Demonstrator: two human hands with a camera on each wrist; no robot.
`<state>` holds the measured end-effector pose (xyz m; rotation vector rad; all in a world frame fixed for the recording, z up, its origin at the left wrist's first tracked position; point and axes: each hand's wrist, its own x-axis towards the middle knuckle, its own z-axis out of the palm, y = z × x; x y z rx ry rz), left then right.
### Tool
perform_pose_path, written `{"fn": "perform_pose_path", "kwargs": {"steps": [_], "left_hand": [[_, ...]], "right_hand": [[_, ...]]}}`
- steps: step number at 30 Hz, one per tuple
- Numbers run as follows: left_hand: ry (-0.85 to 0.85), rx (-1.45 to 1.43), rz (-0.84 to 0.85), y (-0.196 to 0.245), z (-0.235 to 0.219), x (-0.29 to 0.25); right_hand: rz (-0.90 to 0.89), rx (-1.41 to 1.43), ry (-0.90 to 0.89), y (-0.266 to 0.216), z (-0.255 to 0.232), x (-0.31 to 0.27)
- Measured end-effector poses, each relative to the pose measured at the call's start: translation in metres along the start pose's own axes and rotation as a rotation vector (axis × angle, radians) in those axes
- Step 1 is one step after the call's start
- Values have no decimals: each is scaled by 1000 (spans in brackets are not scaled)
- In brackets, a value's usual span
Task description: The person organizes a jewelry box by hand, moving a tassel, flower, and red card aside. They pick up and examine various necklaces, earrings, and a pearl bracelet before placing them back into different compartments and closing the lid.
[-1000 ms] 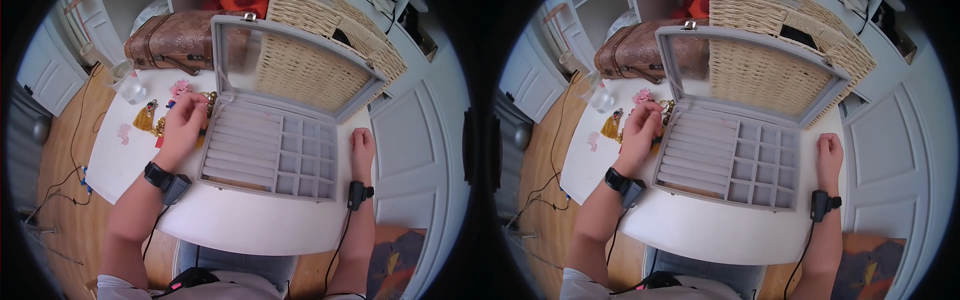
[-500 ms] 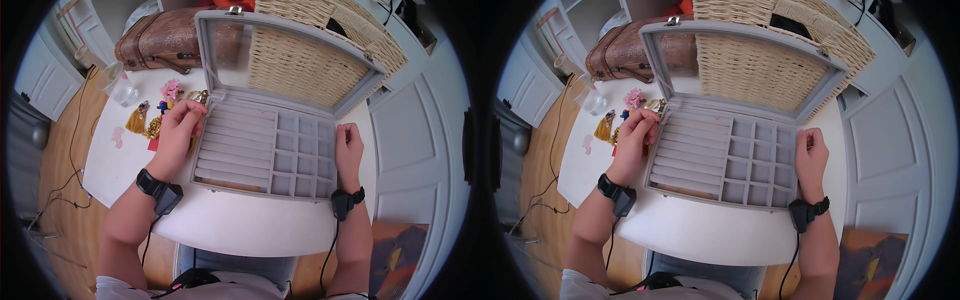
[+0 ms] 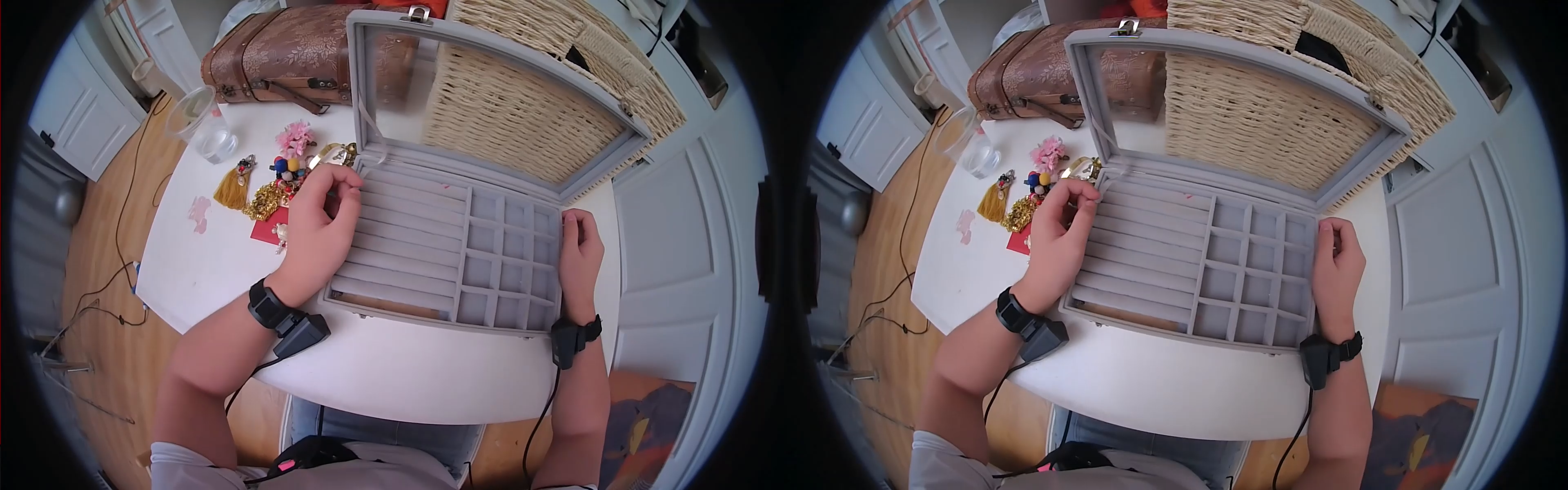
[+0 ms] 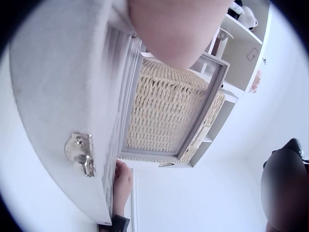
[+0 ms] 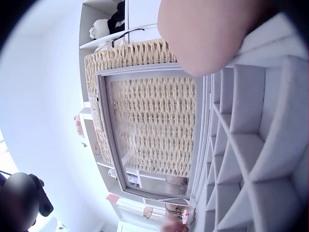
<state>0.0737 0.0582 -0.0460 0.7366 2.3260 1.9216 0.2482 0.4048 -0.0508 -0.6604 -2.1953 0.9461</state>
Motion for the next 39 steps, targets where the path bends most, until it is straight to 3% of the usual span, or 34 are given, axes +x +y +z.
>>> {"fn": "perform_pose_path", "kwargs": {"steps": [9, 33, 35, 36, 37, 39], "left_hand": [[-37, -22, -86, -9, -6, 12], [-73, 155, 105, -4, -11, 14], [4, 16, 140, -4, -15, 23], [42, 140, 74, 4, -30, 28], [160, 80, 133, -5, -40, 39], [303, 273, 144, -7, -78, 55]], "right_hand": [[-12, -33, -53, -9, -4, 0], [-4, -14, -125, -7, -7, 1], [3, -18, -133, -7, -7, 0], [4, -29, -135, -7, -8, 0], [6, -40, -136, -6, -8, 0], [1, -37, -134, -6, -8, 0]]}}
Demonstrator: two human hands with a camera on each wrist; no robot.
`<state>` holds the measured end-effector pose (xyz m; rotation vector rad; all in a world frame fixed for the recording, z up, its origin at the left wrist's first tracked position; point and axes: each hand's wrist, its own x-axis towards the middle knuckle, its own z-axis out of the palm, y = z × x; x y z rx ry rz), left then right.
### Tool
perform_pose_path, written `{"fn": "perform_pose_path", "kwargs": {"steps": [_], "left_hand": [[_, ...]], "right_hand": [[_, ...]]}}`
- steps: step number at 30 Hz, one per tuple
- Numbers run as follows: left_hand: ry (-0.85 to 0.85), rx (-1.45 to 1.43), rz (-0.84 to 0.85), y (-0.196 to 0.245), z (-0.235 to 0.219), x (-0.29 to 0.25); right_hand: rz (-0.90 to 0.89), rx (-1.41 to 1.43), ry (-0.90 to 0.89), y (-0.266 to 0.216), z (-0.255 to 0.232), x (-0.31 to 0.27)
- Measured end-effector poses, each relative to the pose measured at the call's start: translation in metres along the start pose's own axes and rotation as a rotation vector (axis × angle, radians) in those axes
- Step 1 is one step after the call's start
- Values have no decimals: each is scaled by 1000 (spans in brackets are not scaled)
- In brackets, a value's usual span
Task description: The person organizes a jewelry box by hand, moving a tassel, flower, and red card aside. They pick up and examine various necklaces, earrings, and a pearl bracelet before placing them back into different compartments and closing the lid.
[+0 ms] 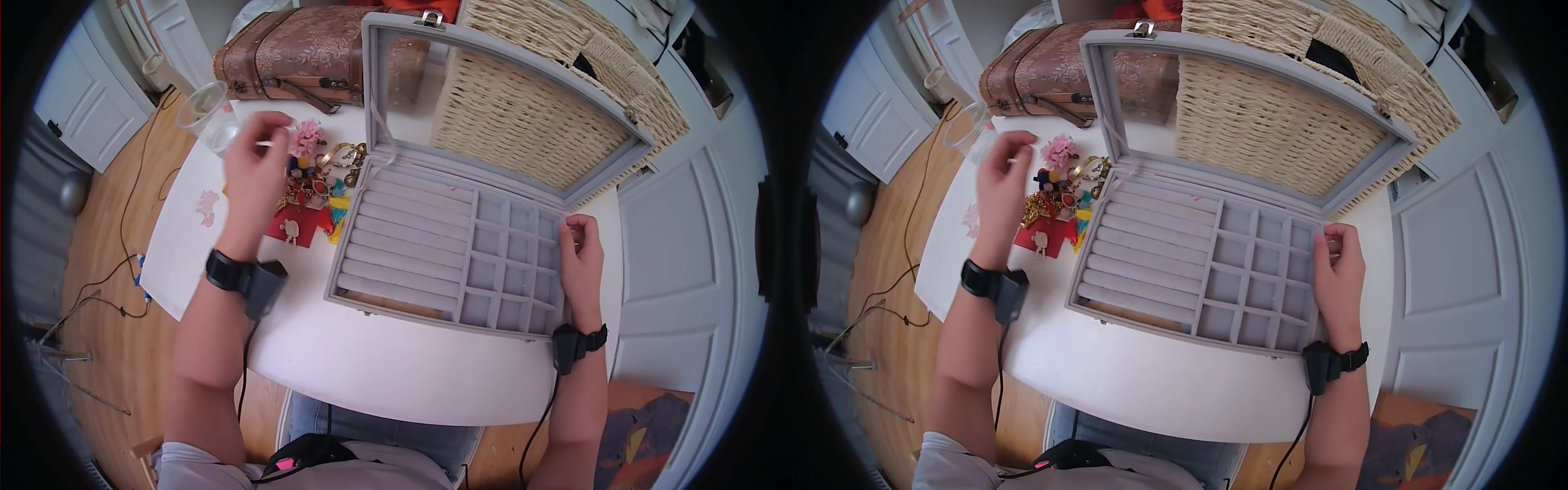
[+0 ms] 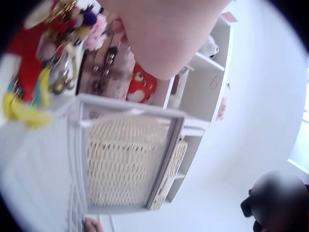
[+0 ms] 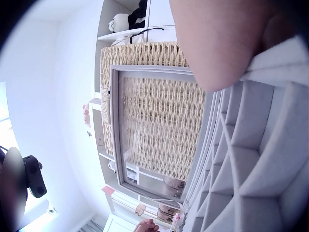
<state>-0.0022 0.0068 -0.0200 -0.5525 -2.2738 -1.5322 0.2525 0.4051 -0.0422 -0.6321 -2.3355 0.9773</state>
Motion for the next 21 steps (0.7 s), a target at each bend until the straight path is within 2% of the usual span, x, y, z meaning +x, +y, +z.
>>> {"fn": "perform_pose_path", "kwargs": {"steps": [1, 3, 7, 9, 12, 16, 18, 21], "left_hand": [[97, -4, -37, -9, -8, 9], [128, 394, 222, -28, -26, 21], [87, 585, 189, -36, -32, 18], [-64, 706, 176, -41, -33, 14], [-123, 825, 147, -43, -30, 9], [-82, 608, 273, -25, -15, 11], [-104, 385, 453, 3, -3, 5], [-403, 293, 606, 21, 15, -9]], "right_hand": [[-5, -1, 3, 1, 0, 0], [-10, -4, 4, 4, 1, -1], [-6, -35, -9, 4, 0, 1], [-17, -30, -6, 6, 0, 2], [-28, -16, -7, 7, 1, 0], [-24, 7, -7, 6, 1, 0], [-21, 7, -6, 8, 1, 1], [-18, 8, -6, 8, 1, 0]]}}
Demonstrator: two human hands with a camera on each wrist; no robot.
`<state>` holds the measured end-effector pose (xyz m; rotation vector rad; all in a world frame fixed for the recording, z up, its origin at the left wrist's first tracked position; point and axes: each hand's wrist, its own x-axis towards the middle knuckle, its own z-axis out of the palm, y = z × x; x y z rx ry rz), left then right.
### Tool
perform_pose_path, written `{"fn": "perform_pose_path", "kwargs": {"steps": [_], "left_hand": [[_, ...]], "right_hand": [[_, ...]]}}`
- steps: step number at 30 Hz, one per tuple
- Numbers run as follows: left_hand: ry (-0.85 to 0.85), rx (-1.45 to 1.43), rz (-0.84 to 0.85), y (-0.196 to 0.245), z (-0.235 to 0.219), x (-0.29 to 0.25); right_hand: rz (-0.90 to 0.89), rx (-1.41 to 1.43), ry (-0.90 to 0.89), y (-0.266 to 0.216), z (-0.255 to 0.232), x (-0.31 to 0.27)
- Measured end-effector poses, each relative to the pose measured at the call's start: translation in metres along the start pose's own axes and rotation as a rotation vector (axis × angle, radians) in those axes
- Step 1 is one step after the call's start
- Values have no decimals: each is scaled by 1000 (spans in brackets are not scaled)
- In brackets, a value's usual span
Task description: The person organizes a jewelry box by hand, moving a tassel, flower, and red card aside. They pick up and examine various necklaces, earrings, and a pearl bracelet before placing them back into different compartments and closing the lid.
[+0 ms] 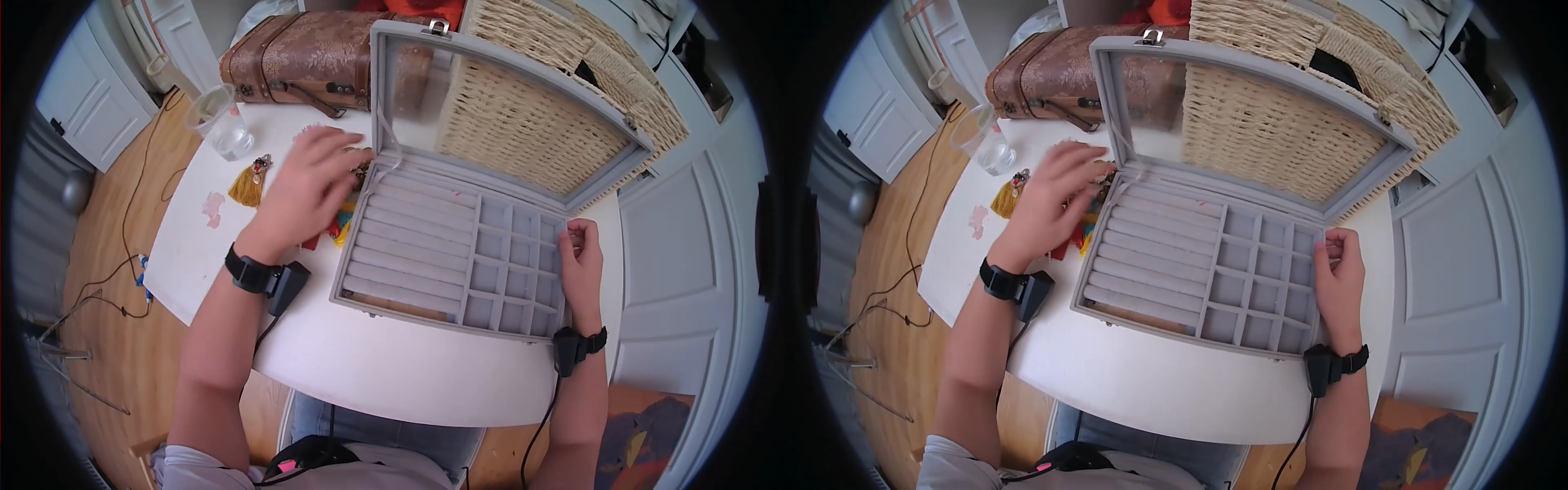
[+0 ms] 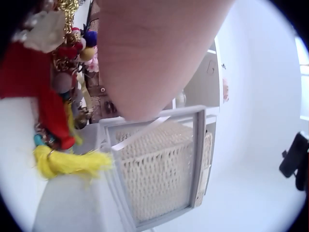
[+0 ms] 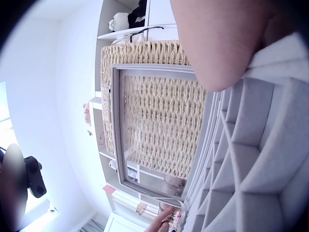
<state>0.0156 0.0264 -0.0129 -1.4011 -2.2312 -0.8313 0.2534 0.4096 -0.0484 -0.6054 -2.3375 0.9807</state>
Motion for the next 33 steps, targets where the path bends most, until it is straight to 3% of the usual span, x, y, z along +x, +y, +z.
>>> {"fn": "perform_pose_path", "kwargs": {"steps": [6, 12, 16, 18, 21, 31, 33], "left_hand": [[-218, -11, -76, -12, 7, -9], [-191, 126, -266, -10, 9, -14], [-158, 159, -255, -5, 12, -12], [-72, 112, -18, -10, 19, -12], [-115, 47, -101, -10, 23, -13], [-182, 15, -158, -16, 16, -12], [-157, -105, -238, -8, 14, -10]], "right_hand": [[7, -32, -11, -3, 0, 0], [11, -10, -10, -5, 0, 0], [2, 5, -2, -3, 1, 0], [5, -7, -5, -5, 0, -1], [10, -1, -8, -3, 0, 0], [11, 18, -12, 2, 0, 1], [4, 6, -14, -2, -1, 1]]}}
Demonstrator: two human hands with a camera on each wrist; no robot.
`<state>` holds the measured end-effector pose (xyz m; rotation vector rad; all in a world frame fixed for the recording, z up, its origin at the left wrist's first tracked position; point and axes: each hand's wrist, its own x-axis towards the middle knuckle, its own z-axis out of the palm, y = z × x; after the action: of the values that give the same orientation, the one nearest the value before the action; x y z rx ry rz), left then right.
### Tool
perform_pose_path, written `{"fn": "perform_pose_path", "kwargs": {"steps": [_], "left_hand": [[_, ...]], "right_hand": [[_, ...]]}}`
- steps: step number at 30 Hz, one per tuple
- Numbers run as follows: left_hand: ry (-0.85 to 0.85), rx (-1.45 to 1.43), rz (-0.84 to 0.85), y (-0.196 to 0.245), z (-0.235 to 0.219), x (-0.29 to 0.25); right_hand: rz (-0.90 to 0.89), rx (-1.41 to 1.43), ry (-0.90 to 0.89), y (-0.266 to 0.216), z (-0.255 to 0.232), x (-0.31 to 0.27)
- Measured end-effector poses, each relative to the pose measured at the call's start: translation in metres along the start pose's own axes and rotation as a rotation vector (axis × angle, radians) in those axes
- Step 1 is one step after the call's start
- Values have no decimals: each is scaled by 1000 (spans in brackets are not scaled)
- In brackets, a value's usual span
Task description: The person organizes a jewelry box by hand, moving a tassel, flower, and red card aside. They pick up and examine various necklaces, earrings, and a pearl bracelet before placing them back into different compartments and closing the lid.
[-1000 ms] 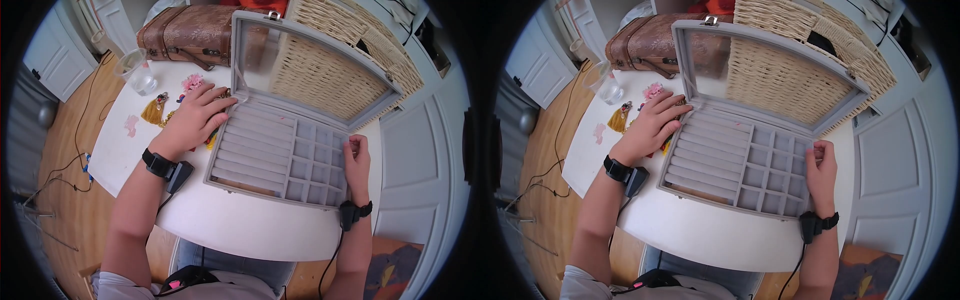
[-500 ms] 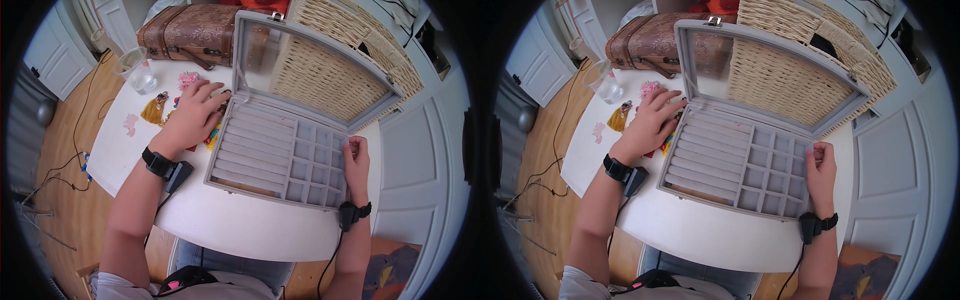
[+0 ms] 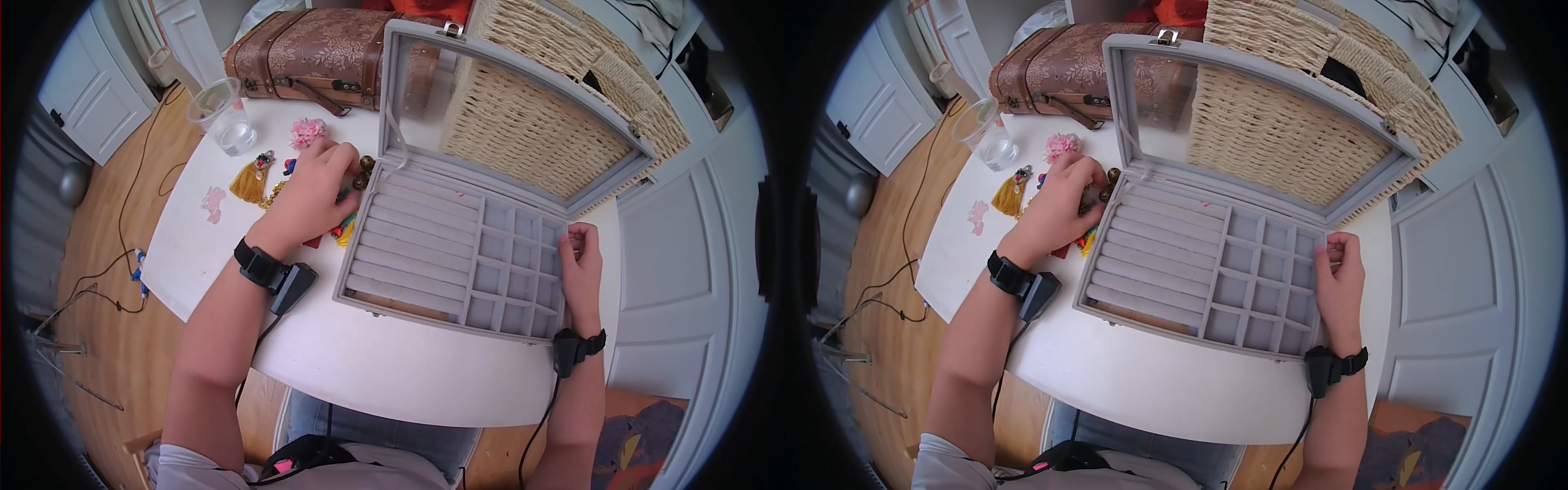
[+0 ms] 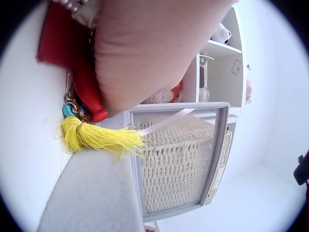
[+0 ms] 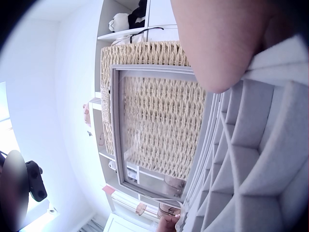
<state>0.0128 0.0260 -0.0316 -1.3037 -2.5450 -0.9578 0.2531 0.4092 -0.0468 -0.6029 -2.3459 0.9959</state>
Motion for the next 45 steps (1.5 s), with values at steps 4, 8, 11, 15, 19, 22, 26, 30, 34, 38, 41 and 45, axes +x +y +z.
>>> {"fn": "perform_pose_path", "kwargs": {"steps": [4, 8, 11, 15, 19, 22, 26, 30, 34, 38, 41, 45], "left_hand": [[19, -2, 48, 2, 3, 1], [5, 159, 111, -3, 6, -1], [-7, 158, 116, -2, 5, -1], [8, 135, 146, -4, -5, -3], [94, 139, 98, -1, -14, 4], [264, -143, 23, -1, -15, 4], [267, -635, -143, -1, -15, 3], [149, -982, -374, 6, -24, 1], [29, -1291, -434, 5, -23, -4], [-143, -1147, -392, 39, -31, -5], [-55, -1034, -373, 39, -34, -4], [15, -561, -198, 33, -24, -5]], "right_hand": [[-28, 22, 6, 4, 1, 0], [-16, -4, -4, 2, 1, 0], [-7, -10, 3, 1, 0, 0], [-7, -7, -11, 3, -1, 0], [4, 13, -22, 4, -2, 0], [-22, -7, -26, 3, -2, 0], [-20, 1, -31, 2, -3, 0], [-28, -2, -33, 3, -2, 0], [5, 4, -46, -2, -3, -1], [-38, -32, -32, 0, -2, 0], [-20, -17, -33, -1, -3, 0], [-21, -3, -37, -2, -2, 0]]}}
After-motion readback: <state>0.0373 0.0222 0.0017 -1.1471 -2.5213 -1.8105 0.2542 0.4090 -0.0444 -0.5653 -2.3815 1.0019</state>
